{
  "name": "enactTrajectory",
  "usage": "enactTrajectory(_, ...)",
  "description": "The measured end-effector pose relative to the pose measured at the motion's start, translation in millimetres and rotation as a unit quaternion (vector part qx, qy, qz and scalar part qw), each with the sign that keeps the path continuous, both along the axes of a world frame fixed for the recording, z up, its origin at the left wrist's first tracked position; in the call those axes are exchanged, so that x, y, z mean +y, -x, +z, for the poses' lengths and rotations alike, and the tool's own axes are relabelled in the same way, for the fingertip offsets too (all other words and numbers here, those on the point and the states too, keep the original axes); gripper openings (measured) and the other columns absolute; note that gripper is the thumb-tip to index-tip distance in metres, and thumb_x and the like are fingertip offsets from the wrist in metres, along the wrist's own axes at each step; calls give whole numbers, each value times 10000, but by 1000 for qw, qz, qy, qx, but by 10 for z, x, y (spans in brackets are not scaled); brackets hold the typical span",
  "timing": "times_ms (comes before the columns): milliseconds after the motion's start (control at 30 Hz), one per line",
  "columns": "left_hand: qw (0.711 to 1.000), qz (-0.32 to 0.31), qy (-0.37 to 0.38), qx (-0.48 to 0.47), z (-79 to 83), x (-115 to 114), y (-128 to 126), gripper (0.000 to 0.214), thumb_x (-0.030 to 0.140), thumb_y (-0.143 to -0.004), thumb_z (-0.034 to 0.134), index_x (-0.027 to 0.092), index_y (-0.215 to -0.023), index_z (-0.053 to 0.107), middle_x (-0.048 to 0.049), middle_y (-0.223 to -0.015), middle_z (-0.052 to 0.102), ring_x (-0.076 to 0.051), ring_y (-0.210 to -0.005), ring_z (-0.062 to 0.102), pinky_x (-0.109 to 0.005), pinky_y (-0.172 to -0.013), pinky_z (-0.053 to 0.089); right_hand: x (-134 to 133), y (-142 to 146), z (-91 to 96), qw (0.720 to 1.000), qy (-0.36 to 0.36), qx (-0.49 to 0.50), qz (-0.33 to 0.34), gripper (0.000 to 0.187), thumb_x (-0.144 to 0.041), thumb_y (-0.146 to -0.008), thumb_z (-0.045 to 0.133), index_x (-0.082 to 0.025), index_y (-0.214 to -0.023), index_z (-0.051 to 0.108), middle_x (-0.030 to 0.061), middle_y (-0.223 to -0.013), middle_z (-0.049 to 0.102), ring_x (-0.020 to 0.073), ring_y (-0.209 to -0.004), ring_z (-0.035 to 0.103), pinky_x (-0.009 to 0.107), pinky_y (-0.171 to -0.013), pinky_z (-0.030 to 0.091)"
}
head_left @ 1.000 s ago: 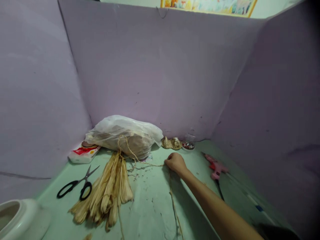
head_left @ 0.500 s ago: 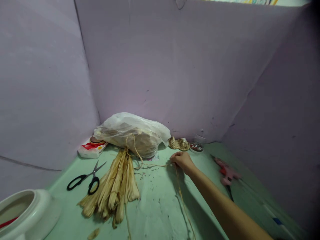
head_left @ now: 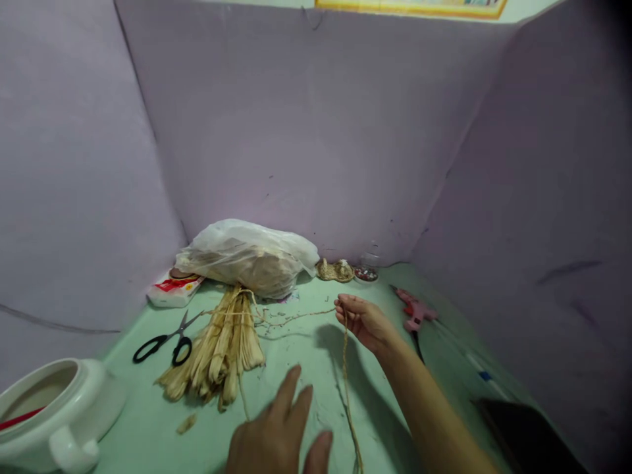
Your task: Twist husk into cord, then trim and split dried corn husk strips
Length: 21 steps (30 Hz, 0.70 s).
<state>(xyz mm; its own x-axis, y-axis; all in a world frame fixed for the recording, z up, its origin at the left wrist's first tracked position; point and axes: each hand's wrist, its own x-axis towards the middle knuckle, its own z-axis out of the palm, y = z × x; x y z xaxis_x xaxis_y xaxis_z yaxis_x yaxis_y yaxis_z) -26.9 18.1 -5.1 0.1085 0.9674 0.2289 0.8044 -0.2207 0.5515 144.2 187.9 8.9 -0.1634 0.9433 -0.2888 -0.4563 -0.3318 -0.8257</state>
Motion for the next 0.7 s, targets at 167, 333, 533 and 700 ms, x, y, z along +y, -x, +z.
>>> enactTrajectory(167, 991, 53, -120, -33, 420, 540, -46, 305, 218, -759, 460, 159, -1014, 616, -107, -1081, 623, -208, -964, 582, -317, -800, 475, -159, 36, 93, 998, -2, 58, 32, 45, -72, -719, 583, -115, -705, 584, 2, -603, 605, 53, -507, 578, 149, -546, 519)
enactTrajectory(333, 998, 15, -13, -54, 426, 1170, -135, 378, 188, -713, 504, 154, -1076, 603, -94, -1033, 649, -191, -910, 578, -290, -788, 426, -198, 157, 96, 993, -7, 70, 96, 27, -96, -699, 614, -94, -723, 602, 42, -664, 638, 67, -497, 582, 169, -525, 518)
enactTrajectory(533, 996, 7, 30, -86, 230, 1456, -124, 240, 224, -719, 470, 164, -769, 696, -43, -724, 676, -150, -659, 559, -237, -603, 400, -147, 115, -5, 988, 3, 73, 133, 131, -108, -656, 652, -77, -781, 627, 71, -726, 660, 81, -534, 598, 188, -547, 517)
enactTrajectory(700, 957, -82, 159, -229, 247, 1460, -122, 278, 271, -707, 471, 118, -798, 685, 5, -556, 583, -81, -402, 388, -208, -421, 314, -124, 90, -60, 984, -32, 101, 144, 317, -73, -528, 738, -87, -830, 642, 57, -777, 667, 91, -634, 622, 193, -663, 499)
